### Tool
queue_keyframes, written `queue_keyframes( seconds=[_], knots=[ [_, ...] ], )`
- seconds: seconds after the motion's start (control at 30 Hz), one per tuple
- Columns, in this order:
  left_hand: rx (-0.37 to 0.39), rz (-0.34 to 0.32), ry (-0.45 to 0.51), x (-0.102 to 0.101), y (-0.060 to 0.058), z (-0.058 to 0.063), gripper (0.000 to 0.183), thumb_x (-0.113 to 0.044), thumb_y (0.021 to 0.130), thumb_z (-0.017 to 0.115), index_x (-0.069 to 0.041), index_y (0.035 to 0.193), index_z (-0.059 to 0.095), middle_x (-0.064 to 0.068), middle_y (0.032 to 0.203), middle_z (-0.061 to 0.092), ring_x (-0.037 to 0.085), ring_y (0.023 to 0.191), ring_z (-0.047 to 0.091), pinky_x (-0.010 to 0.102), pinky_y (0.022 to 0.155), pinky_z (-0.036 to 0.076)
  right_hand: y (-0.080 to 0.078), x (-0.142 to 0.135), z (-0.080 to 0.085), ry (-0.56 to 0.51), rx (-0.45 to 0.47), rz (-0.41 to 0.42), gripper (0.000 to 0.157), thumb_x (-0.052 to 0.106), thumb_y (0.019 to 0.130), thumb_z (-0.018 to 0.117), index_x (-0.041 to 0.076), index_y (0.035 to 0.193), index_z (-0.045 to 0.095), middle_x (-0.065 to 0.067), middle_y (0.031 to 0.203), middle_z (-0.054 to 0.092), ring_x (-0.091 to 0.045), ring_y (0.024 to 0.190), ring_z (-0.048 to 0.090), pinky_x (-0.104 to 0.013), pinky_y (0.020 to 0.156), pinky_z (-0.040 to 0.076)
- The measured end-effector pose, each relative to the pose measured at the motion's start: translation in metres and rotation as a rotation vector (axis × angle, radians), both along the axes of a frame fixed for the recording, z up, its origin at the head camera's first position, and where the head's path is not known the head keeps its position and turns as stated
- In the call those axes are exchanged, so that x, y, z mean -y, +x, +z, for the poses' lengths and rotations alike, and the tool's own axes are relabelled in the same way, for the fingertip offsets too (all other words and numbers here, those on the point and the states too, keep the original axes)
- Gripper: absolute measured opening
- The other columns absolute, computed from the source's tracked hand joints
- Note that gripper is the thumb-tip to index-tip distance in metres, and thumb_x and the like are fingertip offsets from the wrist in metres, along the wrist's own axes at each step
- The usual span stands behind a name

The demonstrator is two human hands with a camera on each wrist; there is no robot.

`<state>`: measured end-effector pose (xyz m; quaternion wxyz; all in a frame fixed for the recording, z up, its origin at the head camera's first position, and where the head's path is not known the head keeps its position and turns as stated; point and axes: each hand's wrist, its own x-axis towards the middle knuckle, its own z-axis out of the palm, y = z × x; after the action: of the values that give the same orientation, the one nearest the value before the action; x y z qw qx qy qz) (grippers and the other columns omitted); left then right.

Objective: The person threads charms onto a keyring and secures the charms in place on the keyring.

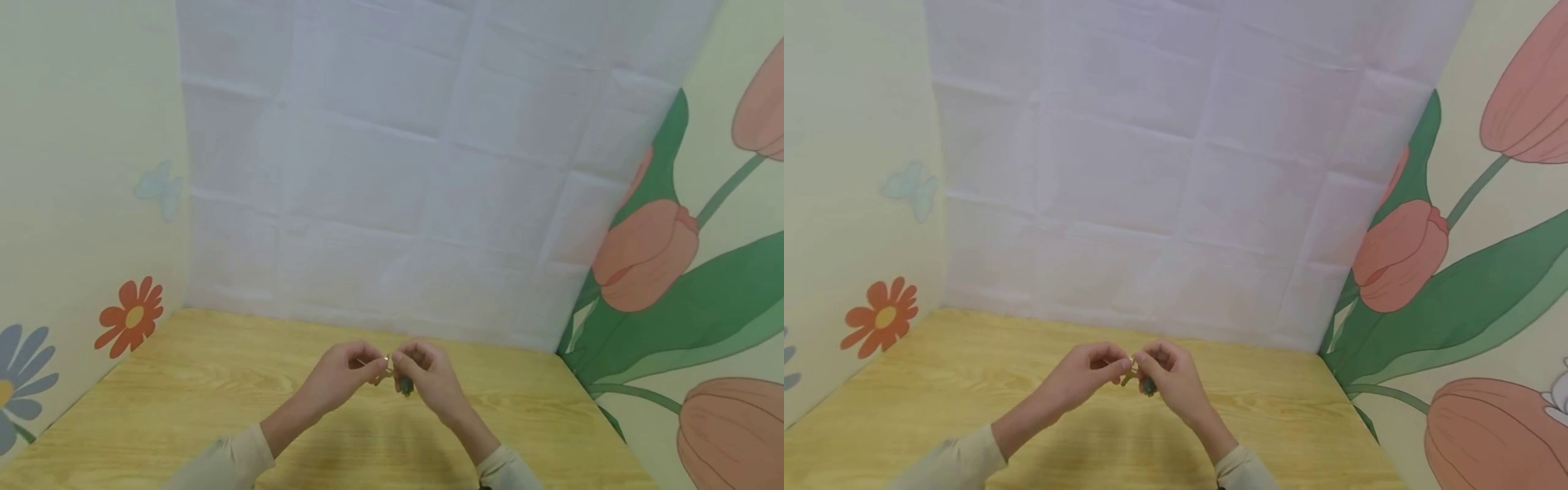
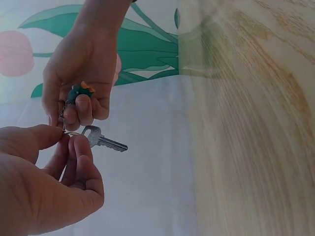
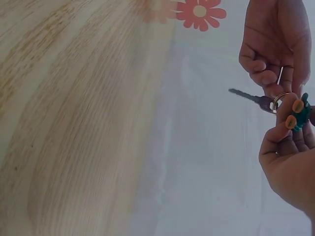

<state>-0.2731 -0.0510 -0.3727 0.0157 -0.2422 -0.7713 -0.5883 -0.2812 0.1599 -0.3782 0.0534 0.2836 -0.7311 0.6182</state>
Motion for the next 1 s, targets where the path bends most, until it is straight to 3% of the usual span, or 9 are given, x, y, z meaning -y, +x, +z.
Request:
queue_keyframes(
  seconds=[0.2,0.5,0.6,0.83,1.0],
  knots=[
    [-0.011,-0.015,-0.028,0.001,0.001,-0.001,0.026,-0.035,0.102,0.065,-0.010,0.106,0.071,0.000,0.085,0.068,0.021,0.083,0.065,0.041,0.076,0.051,-0.002,0.001,-0.004,-0.001,-0.005,-0.005,0.025,0.024,0.105,0.062,-0.002,0.104,0.065,-0.015,0.080,0.064,-0.017,0.062,0.060,-0.027,0.055,0.051],
    [-0.120,-0.035,-0.085,-0.002,0.000,0.002,0.021,-0.030,0.103,0.065,-0.010,0.104,0.070,-0.003,0.091,0.068,0.018,0.082,0.065,0.035,0.070,0.055,-0.008,-0.001,-0.004,-0.040,0.054,-0.045,0.028,0.028,0.103,0.064,0.000,0.103,0.064,-0.014,0.080,0.063,-0.018,0.062,0.059,-0.026,0.056,0.049],
    [-0.194,-0.029,-0.114,-0.005,0.001,0.003,0.017,-0.026,0.103,0.065,-0.010,0.104,0.071,-0.006,0.092,0.068,0.014,0.082,0.064,0.033,0.070,0.054,-0.010,-0.003,-0.005,-0.055,0.055,-0.023,0.028,0.027,0.104,0.064,-0.001,0.104,0.064,-0.014,0.080,0.062,-0.018,0.063,0.059,-0.026,0.056,0.048],
    [-0.468,-0.011,-0.208,-0.009,0.006,0.002,0.005,-0.017,0.101,0.068,-0.016,0.100,0.072,-0.015,0.090,0.061,0.003,0.078,0.060,0.030,0.072,0.052,-0.013,-0.007,-0.009,-0.064,0.035,-0.002,0.025,0.019,0.104,0.062,-0.006,0.103,0.062,-0.013,0.077,0.062,-0.017,0.062,0.058,-0.026,0.056,0.048],
    [-0.443,-0.010,-0.222,-0.011,0.006,-0.003,0.006,-0.018,0.102,0.066,-0.020,0.098,0.071,-0.015,0.091,0.059,0.003,0.078,0.059,0.034,0.073,0.053,-0.011,-0.008,-0.009,-0.041,0.027,-0.023,0.025,0.021,0.104,0.063,-0.004,0.103,0.063,-0.014,0.076,0.062,-0.017,0.061,0.058,-0.026,0.055,0.049]
  ],
)
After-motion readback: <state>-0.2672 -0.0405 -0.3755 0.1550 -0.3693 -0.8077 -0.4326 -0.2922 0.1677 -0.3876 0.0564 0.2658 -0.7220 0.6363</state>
